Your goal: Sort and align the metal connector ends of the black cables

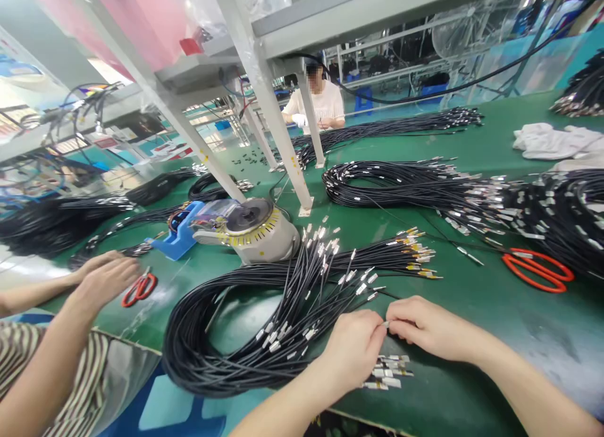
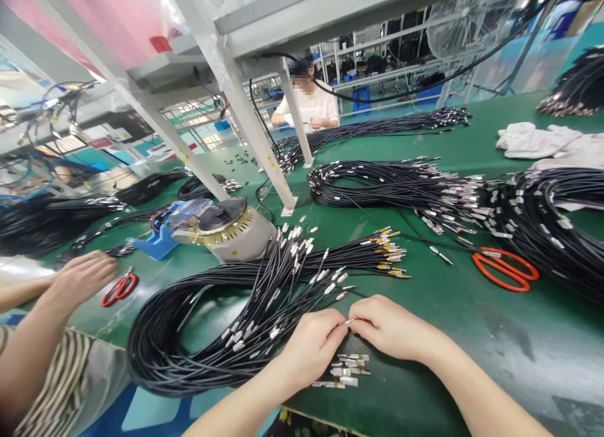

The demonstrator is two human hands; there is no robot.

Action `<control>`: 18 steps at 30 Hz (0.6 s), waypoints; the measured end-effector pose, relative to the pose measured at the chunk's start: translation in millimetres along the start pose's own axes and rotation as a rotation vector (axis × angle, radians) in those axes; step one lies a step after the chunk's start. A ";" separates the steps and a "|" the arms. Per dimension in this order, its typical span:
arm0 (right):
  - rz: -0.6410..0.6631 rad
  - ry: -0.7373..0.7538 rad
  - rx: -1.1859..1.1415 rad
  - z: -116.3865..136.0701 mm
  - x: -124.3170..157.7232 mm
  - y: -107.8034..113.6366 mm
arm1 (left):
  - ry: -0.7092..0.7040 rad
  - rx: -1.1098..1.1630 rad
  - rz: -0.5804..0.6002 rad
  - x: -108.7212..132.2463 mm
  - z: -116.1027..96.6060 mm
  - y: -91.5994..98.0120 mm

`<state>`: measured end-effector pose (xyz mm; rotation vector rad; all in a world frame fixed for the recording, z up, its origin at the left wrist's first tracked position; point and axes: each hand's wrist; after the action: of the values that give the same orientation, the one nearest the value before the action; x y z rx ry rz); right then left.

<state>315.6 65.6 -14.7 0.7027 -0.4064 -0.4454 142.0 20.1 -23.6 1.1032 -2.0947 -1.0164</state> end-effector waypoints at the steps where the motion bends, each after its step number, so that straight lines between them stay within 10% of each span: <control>1: 0.002 -0.002 -0.003 -0.2 -0.2 0.2 | -0.002 0.008 0.002 -0.2 0.7 -0.1; 11: 0.022 -0.044 -0.139 1.0 1.2 5.2 | -0.008 0.135 -0.054 -0.3 2.3 9.9; 18: 0.171 -0.157 0.131 13.1 12.3 -1.6 | 0.040 0.523 -0.594 32.7 33.0 69.1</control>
<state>318.9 51.3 -4.1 0.7556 -0.6431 -0.3152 71.0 30.0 18.8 2.0721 -2.0982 -0.6770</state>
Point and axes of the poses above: each hand's wrist, its own x-axis away from the middle knuckle, its own y-axis out of the back of the hand, z = x × y, and after that the axes turned 11 degrees about z, right-handed
